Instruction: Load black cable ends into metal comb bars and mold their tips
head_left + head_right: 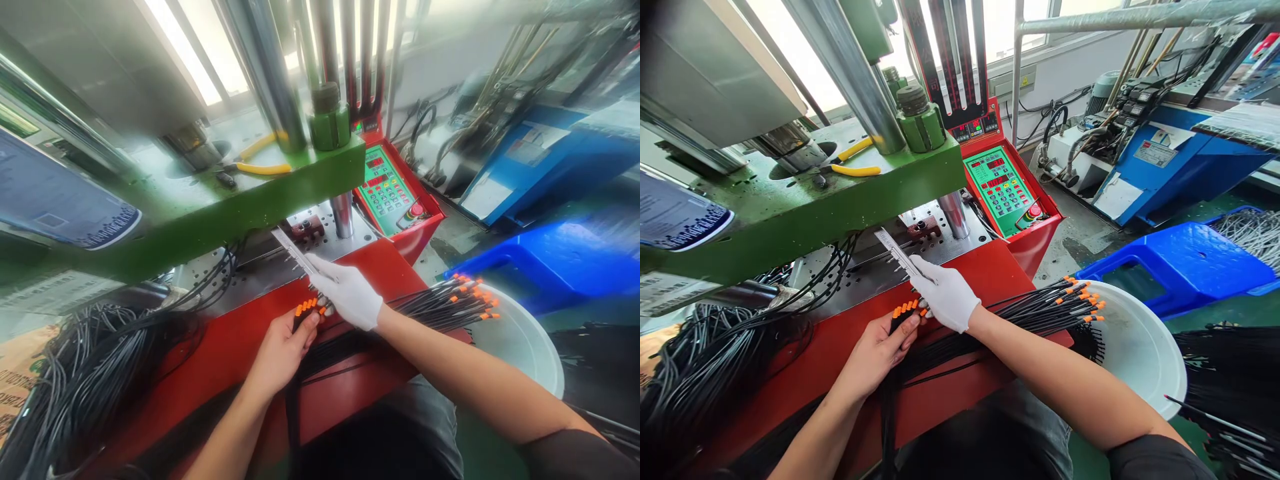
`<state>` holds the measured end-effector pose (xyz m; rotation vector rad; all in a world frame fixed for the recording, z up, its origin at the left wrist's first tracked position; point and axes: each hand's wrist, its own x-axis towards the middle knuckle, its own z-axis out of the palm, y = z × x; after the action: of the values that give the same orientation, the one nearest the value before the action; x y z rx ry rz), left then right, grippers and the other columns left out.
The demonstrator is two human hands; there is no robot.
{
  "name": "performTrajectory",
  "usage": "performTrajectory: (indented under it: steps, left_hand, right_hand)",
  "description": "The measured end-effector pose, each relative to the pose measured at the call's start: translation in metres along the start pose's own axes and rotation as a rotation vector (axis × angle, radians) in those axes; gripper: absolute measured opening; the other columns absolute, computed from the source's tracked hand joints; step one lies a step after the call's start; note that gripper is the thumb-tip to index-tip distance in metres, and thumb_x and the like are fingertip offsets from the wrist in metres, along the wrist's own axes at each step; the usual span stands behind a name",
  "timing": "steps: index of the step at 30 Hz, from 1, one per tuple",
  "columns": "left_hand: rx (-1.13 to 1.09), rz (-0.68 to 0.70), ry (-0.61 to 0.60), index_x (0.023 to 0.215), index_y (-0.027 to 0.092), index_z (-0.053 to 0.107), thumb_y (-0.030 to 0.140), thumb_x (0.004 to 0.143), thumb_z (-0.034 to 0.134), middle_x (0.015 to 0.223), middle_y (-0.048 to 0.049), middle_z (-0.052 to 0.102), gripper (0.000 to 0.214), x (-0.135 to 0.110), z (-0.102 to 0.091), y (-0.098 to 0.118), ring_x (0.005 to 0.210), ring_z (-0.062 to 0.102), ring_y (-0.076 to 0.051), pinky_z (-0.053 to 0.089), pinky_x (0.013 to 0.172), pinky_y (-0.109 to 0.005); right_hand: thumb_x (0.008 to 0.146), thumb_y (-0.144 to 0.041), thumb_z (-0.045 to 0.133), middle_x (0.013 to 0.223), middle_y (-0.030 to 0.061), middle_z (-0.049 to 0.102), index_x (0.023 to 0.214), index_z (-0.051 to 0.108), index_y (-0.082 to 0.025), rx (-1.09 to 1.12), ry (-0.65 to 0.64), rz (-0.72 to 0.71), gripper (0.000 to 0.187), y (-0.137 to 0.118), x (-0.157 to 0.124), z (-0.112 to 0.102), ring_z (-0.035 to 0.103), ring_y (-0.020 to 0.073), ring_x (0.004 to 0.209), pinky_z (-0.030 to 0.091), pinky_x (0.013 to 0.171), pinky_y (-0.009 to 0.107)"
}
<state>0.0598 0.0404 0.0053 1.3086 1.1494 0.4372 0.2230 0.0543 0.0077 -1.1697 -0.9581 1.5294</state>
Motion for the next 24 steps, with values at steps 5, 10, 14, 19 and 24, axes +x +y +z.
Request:
performTrajectory:
  steps: [5,10,14,19,24]
  left_hand:
    - [0.111,0.026,0.031,0.064,0.017,0.045,0.048,0.089,0.051,0.051,0.0053,0.039,0.040,0.000,0.005,0.004,0.043,0.031,-0.006,0.025,0.043,-0.020]
    - [-0.005,0.030,0.106,0.094,0.019,0.051,0.048,0.090,0.048,0.057,0.0068,0.040,0.030,0.001,-0.001,0.006,0.044,0.038,-0.009,0.032,0.042,-0.020]
    - [-0.094,0.044,0.116,0.089,0.022,0.043,0.047,0.092,0.047,0.056,0.0097,0.031,0.025,-0.001,-0.003,0.008,0.042,0.024,-0.006,0.021,0.038,-0.017]
    - [-0.007,0.112,0.063,0.081,0.020,0.042,0.042,0.093,0.048,0.059,0.0074,0.037,0.026,-0.005,-0.004,0.009,0.046,0.031,-0.006,0.027,0.043,-0.019]
    - [0.046,0.088,0.078,0.081,0.019,0.044,0.044,0.091,0.051,0.059,0.0056,0.042,0.028,-0.006,-0.005,0.008,0.048,0.034,-0.007,0.025,0.044,-0.021]
  right_hand:
    - [0.086,-0.028,0.054,0.084,0.0013,0.062,0.137,0.050,-0.024,-0.034,0.002,-0.035,0.051,0.002,0.000,0.000,0.048,0.0068,0.051,0.048,0.043,0.019]
    - [0.089,-0.028,0.052,0.087,0.0031,0.062,0.138,0.046,-0.021,0.070,-0.048,-0.016,0.050,-0.006,-0.002,-0.006,0.053,0.0064,0.051,0.046,0.038,0.017]
    - [0.090,-0.030,0.053,0.089,0.0033,0.062,0.137,0.047,-0.022,0.122,-0.086,-0.028,0.049,-0.006,-0.002,-0.009,0.054,0.0052,0.051,0.046,0.037,0.015]
    - [0.088,-0.031,0.057,0.089,0.0029,0.060,0.137,0.048,-0.023,0.127,-0.083,-0.032,0.050,-0.002,-0.001,-0.009,0.055,0.0054,0.051,0.046,0.036,0.015]
    - [0.088,-0.033,0.056,0.090,0.0026,0.061,0.136,0.048,-0.023,0.112,-0.113,-0.074,0.049,0.000,0.000,-0.010,0.055,0.0056,0.052,0.048,0.038,0.016]
